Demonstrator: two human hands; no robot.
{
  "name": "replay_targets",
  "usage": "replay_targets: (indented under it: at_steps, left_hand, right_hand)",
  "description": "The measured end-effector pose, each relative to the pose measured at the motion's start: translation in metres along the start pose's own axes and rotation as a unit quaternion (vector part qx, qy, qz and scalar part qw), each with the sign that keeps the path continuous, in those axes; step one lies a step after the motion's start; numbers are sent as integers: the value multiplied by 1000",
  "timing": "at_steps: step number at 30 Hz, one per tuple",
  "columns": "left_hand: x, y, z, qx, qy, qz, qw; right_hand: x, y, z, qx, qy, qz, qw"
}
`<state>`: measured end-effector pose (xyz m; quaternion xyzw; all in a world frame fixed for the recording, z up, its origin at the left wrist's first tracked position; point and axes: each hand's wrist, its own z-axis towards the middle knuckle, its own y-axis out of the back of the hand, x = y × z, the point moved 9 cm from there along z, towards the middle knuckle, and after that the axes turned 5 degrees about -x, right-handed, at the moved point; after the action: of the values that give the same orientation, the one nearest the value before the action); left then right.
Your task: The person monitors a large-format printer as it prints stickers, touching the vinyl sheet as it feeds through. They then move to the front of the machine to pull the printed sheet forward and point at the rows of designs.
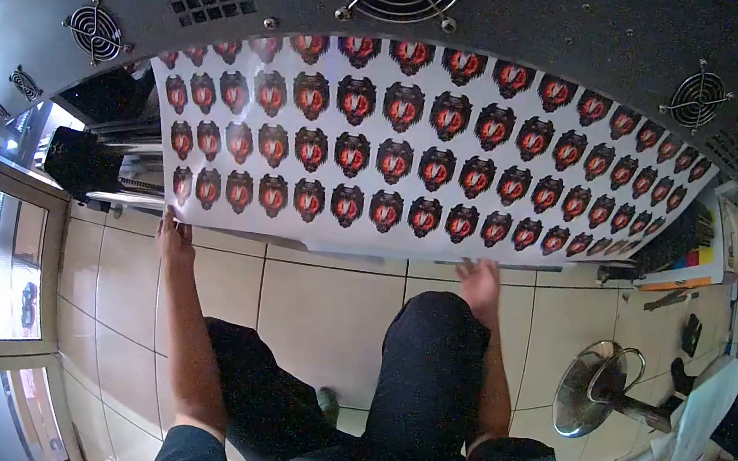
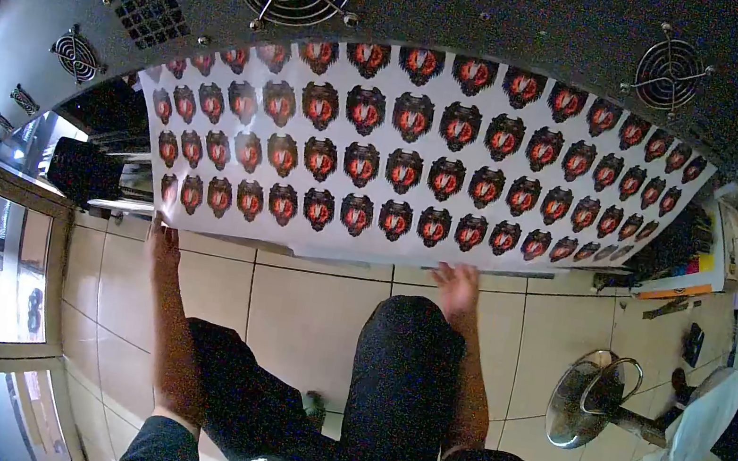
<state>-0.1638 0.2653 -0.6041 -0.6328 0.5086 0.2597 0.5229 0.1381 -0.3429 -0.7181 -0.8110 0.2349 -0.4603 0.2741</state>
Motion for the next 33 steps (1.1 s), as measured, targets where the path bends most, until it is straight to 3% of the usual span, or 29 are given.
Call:
replay_targets:
  at_steps: [1, 2, 3, 4, 6, 10, 13, 14, 15, 17, 18, 20, 22, 26, 29, 31, 32, 33]
  left_hand:
    - [-1, 3, 1, -18, 9, 12, 1000]
    - [2, 13, 8, -35, 19, 26, 999]
    - [1, 29, 27, 3, -55, 110, 992]
    - [1, 30, 24, 2, -50, 113, 992]
    - [-8, 13, 6, 46, -10, 37, 998]
    - [-9, 50, -38, 104, 55, 131, 984]
    - [47, 205, -42, 118, 66, 207, 969]
    - [76, 274, -58, 38, 153, 223, 962]
    - [95, 318, -80, 5, 144, 274, 951]
    - [116, 394, -162, -82, 79, 471, 875]
    - [123, 415, -206, -117, 48, 586, 801]
    - [133, 429, -283, -161, 17, 739, 654]
    - [146, 421, -321, -175, -10, 802, 571]
    - [175, 422, -356, -205, -41, 830, 517]
    - [202, 441, -351, -211, -57, 827, 518]
    - [199, 431, -352, -162, -24, 854, 494]
    - [192, 418, -349, -103, 37, 893, 436]
    - [207, 431, -350, -117, 33, 892, 436]
  right_hand:
    - [-4, -5, -2, -3, 0, -2, 1000]
    - [-4, -25, -3, 63, 1, -3, 998]
    - [-3, -43, -6, 129, 2, -4, 992]
    - [2, -58, -14, 124, 2, -7, 992]
    - [40, -77, -34, 0, 107, -84, 991]
    - [50, -73, -36, -40, 169, -129, 976]
    - [54, -69, -36, -40, 144, -181, 972]
    - [52, -66, -35, -33, 130, -200, 971]
    - [55, -72, -42, -39, 118, -211, 970]
    - [65, -82, -51, -49, 127, -225, 965]
    - [70, -83, -52, -46, 120, -255, 958]
    - [75, -80, -54, -58, 123, -290, 947]
    - [76, -78, -52, -47, 100, -295, 949]
    - [88, -77, -51, -91, 136, -334, 928]
    - [99, -68, -47, -41, 185, -457, 869]
    - [126, -75, -45, -29, 214, -480, 850]
    - [125, -88, -56, -41, 243, -449, 859]
    - [122, -101, -60, -20, 245, -424, 872]
